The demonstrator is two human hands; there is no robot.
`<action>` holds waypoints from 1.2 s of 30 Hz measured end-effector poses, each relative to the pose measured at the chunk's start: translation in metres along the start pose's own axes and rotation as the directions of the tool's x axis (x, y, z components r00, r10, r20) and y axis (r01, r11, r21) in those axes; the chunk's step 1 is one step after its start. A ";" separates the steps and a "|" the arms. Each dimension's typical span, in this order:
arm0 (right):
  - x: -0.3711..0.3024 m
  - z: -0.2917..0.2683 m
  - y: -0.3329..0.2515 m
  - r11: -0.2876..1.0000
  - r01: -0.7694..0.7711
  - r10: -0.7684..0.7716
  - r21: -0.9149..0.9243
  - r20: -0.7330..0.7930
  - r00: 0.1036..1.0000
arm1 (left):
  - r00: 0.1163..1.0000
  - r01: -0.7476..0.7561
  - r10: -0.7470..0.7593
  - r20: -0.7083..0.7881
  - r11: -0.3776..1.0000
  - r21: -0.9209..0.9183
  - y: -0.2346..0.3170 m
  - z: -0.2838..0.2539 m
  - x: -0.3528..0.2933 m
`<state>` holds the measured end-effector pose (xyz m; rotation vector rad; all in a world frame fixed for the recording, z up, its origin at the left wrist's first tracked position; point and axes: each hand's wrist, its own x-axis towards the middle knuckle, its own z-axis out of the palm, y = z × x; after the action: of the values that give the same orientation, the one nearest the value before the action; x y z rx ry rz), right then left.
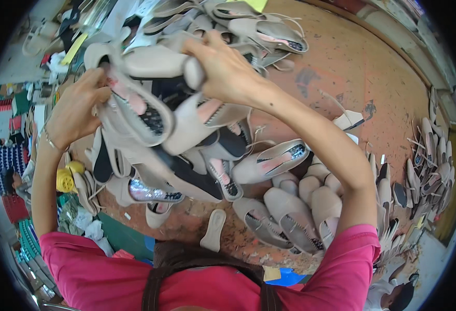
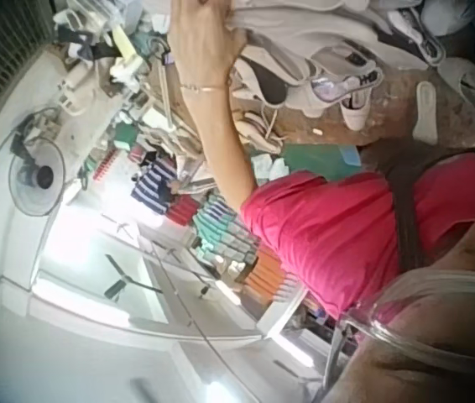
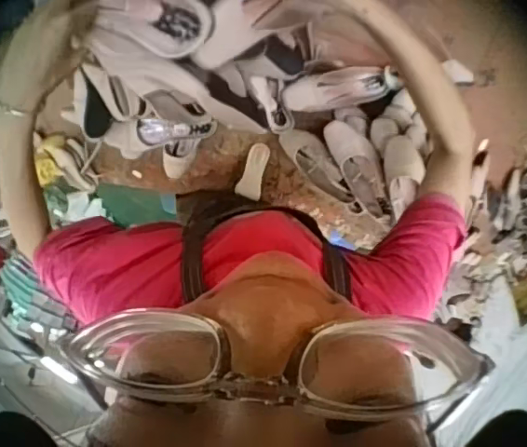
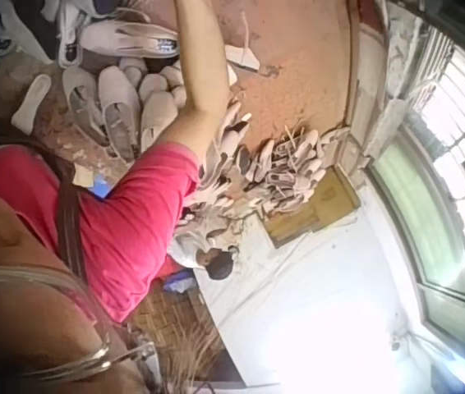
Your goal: The person assembles shoes by retrieving insoles, inserting them into shoes, pressing them down inside each shoe by hand, and placing the shoes aside on the workbench.
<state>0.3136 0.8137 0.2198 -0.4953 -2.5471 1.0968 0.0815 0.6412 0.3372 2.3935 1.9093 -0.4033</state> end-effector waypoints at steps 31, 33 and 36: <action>-0.360 0.318 -0.195 0.411 -0.911 0.797 -0.047 -0.466 0.384 | 0.449 0.640 -0.893 -0.035 0.348 -0.685 0.133 0.402 -0.422; -0.366 0.352 -0.197 0.322 -0.943 0.836 -0.082 -0.443 0.324 | 0.414 0.863 -0.874 0.255 0.288 -0.414 0.149 0.433 -0.440; -0.361 0.384 -0.194 0.374 -0.927 0.770 -0.041 -0.544 0.335 | 0.560 0.817 -0.809 0.179 0.504 -0.280 0.145 0.463 -0.454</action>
<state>0.4359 0.2906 0.0570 -2.1567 -1.9306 0.5853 0.0510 0.0814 -0.0203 1.1116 2.7218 -0.0929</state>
